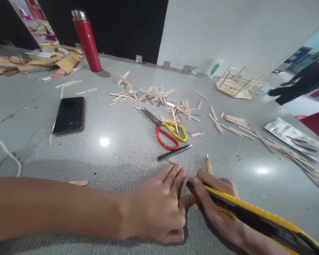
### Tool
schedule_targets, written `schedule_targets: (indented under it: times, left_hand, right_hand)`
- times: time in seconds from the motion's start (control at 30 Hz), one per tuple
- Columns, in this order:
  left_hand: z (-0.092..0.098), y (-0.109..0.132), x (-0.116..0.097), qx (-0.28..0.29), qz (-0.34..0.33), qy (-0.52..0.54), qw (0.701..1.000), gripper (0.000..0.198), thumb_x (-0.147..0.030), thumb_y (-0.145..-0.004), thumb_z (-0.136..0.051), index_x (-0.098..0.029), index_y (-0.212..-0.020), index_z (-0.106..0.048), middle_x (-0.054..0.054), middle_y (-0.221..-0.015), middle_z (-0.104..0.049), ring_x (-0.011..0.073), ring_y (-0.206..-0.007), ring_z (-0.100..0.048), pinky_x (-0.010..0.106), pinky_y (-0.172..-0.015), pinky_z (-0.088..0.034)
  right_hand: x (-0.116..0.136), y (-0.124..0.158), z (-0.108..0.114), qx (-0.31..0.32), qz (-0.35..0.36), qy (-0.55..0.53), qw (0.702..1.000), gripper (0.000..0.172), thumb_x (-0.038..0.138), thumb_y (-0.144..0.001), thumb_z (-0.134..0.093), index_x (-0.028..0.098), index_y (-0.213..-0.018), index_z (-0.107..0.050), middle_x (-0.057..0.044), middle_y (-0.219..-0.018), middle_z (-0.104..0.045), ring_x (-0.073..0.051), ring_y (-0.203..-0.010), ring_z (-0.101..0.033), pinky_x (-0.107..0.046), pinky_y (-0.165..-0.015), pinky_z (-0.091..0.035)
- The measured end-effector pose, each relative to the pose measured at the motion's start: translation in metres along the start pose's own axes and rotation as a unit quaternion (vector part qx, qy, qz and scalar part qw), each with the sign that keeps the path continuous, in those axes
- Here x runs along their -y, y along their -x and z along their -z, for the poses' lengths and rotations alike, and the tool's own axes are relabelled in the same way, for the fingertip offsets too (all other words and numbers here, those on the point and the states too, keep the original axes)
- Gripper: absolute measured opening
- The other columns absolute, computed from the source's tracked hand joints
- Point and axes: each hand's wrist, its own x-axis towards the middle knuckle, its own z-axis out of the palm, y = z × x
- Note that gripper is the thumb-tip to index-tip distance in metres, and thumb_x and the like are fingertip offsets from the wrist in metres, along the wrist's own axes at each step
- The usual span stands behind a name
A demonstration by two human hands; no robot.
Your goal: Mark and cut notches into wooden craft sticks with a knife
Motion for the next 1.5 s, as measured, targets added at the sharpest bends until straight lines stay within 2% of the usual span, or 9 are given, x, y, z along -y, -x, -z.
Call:
schedule_targets:
  times: [0.57, 0.73, 0.87, 1.0, 1.13, 1.2, 1.3, 1.4, 1.5]
  left_hand:
    - [-0.011, 0.001, 0.003, -0.055, 0.047, 0.187, 0.980, 0.041, -0.047, -0.105, -0.055, -0.010, -0.115, -0.070, 0.029, -0.147, -0.059, 0.0383, -0.148, -0.048, 0.048, -0.124, -0.037]
    - [-0.008, -0.001, 0.002, -0.068, 0.074, 0.189, 0.977, 0.044, -0.043, -0.106, -0.058, -0.004, -0.126, -0.064, 0.020, -0.134, -0.070, 0.0272, -0.138, -0.059, 0.037, -0.123, -0.040]
    - [0.005, -0.005, 0.010, -0.018, 0.062, 0.191, 0.979, 0.022, -0.012, -0.102, -0.058, -0.009, -0.122, -0.066, 0.012, -0.121, -0.074, 0.0209, -0.124, -0.066, 0.032, -0.113, -0.047]
    - [0.011, -0.006, 0.014, 0.027, 0.053, 0.124, 0.991, 0.010, -0.006, -0.090, -0.064, -0.013, -0.094, -0.069, 0.008, -0.097, -0.070, 0.0246, -0.098, -0.067, 0.038, -0.093, -0.055]
    - [0.007, -0.005, 0.013, 0.028, 0.072, 0.108, 0.991, 0.016, -0.002, -0.080, -0.064, -0.011, -0.093, -0.065, 0.012, -0.099, -0.067, 0.0282, -0.095, -0.065, 0.041, -0.089, -0.054]
    - [0.008, -0.006, 0.013, 0.016, 0.150, 0.184, 0.971, 0.015, -0.002, -0.089, -0.055, -0.015, -0.096, -0.061, 0.008, -0.093, -0.067, 0.0221, -0.083, -0.065, 0.035, -0.077, -0.054]
    - [0.021, -0.010, 0.014, 0.010, 0.252, 0.368, 0.895, 0.023, -0.018, -0.109, -0.034, -0.021, -0.094, -0.052, -0.004, -0.072, -0.060, 0.0126, -0.061, -0.057, 0.024, -0.059, -0.045]
    - [0.038, -0.015, 0.016, -0.004, 0.294, 0.535, 0.792, 0.031, -0.037, -0.113, -0.032, -0.023, -0.092, -0.049, -0.006, -0.067, -0.056, 0.0109, -0.059, -0.052, 0.024, -0.057, -0.040]
    - [0.050, -0.017, 0.015, -0.016, 0.310, 0.578, 0.754, 0.031, -0.045, -0.111, -0.037, -0.023, -0.094, -0.052, -0.006, -0.066, -0.054, 0.0108, -0.058, -0.049, 0.025, -0.058, -0.038]
  right_hand:
    - [0.010, -0.005, 0.018, 0.002, -0.031, -0.049, 0.998, 0.044, 0.046, -0.107, -0.054, 0.025, -0.068, -0.056, 0.005, -0.053, -0.050, -0.012, -0.045, -0.047, -0.027, -0.047, -0.038]
    - [0.013, -0.005, 0.015, -0.043, -0.052, -0.062, 0.996, 0.046, 0.048, -0.105, -0.056, 0.025, -0.066, -0.055, 0.004, -0.052, -0.053, -0.012, -0.047, -0.047, -0.026, -0.048, -0.038]
    - [0.004, -0.004, 0.014, -0.082, -0.060, -0.079, 0.992, 0.037, 0.048, -0.102, -0.061, 0.024, -0.075, -0.062, 0.004, -0.053, -0.057, -0.012, -0.045, -0.049, -0.024, -0.044, -0.037]
    - [-0.005, -0.003, 0.012, -0.099, -0.078, -0.115, 0.985, 0.036, 0.050, -0.101, -0.064, 0.022, -0.076, -0.063, 0.004, -0.055, -0.058, -0.010, -0.043, -0.046, -0.022, -0.040, -0.034]
    - [-0.005, -0.007, 0.013, -0.117, -0.081, -0.164, 0.976, 0.035, 0.051, -0.100, -0.065, 0.022, -0.081, -0.062, 0.003, -0.059, -0.061, -0.009, -0.044, -0.047, -0.020, -0.041, -0.038]
    - [-0.004, -0.009, 0.017, -0.137, -0.087, -0.172, 0.972, 0.029, 0.050, -0.101, -0.065, 0.023, -0.091, -0.064, 0.003, -0.062, -0.063, -0.009, -0.046, -0.052, -0.019, -0.042, -0.041]
    - [-0.003, -0.012, 0.024, -0.181, -0.096, -0.186, 0.961, 0.027, 0.051, -0.100, -0.067, 0.024, -0.097, -0.062, 0.005, -0.061, -0.063, -0.010, -0.044, -0.052, -0.019, -0.041, -0.041]
    - [-0.004, -0.013, 0.028, -0.208, -0.096, -0.195, 0.954, 0.030, 0.053, -0.098, -0.068, 0.024, -0.092, -0.063, 0.005, -0.059, -0.061, -0.009, -0.044, -0.053, -0.019, -0.042, -0.042]
    - [-0.008, -0.012, 0.026, -0.203, -0.096, -0.197, 0.954, 0.029, 0.052, -0.097, -0.070, 0.024, -0.093, -0.066, 0.006, -0.055, -0.058, -0.010, -0.044, -0.051, -0.020, -0.042, -0.041]
